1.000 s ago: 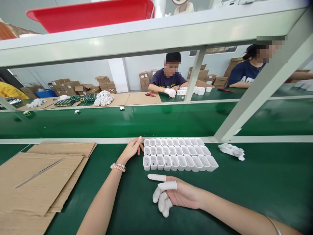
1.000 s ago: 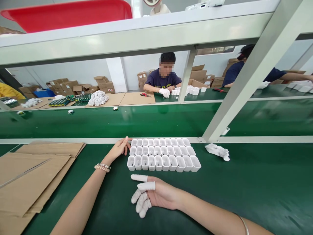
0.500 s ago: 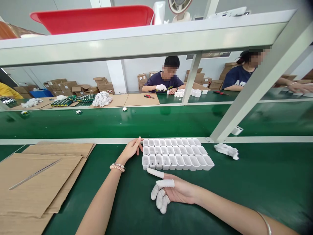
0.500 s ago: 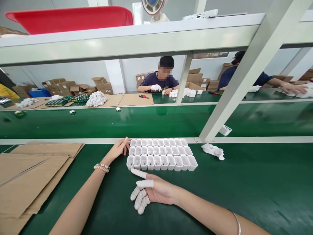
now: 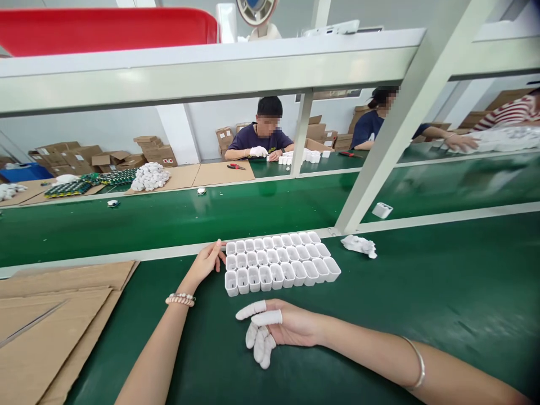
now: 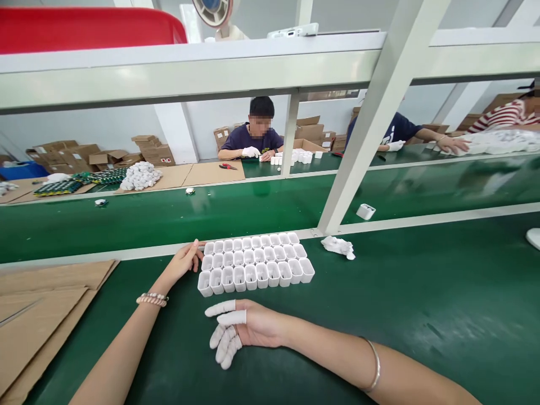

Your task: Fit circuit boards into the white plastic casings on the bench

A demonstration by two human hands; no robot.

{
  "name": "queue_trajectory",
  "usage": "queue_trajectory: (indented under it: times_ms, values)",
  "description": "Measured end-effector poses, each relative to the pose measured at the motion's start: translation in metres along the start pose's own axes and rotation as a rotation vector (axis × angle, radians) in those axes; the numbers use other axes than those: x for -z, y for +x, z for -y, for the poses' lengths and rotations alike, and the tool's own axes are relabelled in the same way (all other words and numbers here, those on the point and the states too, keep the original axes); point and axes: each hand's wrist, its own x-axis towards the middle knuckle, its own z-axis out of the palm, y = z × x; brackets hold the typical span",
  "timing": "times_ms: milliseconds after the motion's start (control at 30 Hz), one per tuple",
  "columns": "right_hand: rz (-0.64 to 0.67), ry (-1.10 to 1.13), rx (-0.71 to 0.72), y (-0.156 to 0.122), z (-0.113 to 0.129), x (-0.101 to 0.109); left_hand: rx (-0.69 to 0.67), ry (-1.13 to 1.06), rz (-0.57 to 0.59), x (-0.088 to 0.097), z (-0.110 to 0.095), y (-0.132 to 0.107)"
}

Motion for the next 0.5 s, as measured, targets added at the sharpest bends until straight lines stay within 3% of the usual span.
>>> queue_trajectory:
  times_ms: [500]
  values:
    - [-0.014,-0.063,0.049,-0.0017,-0.0021,-0.0061,-0.011,0.015,-0.029,-0.001,-0.0019,-0.0044]
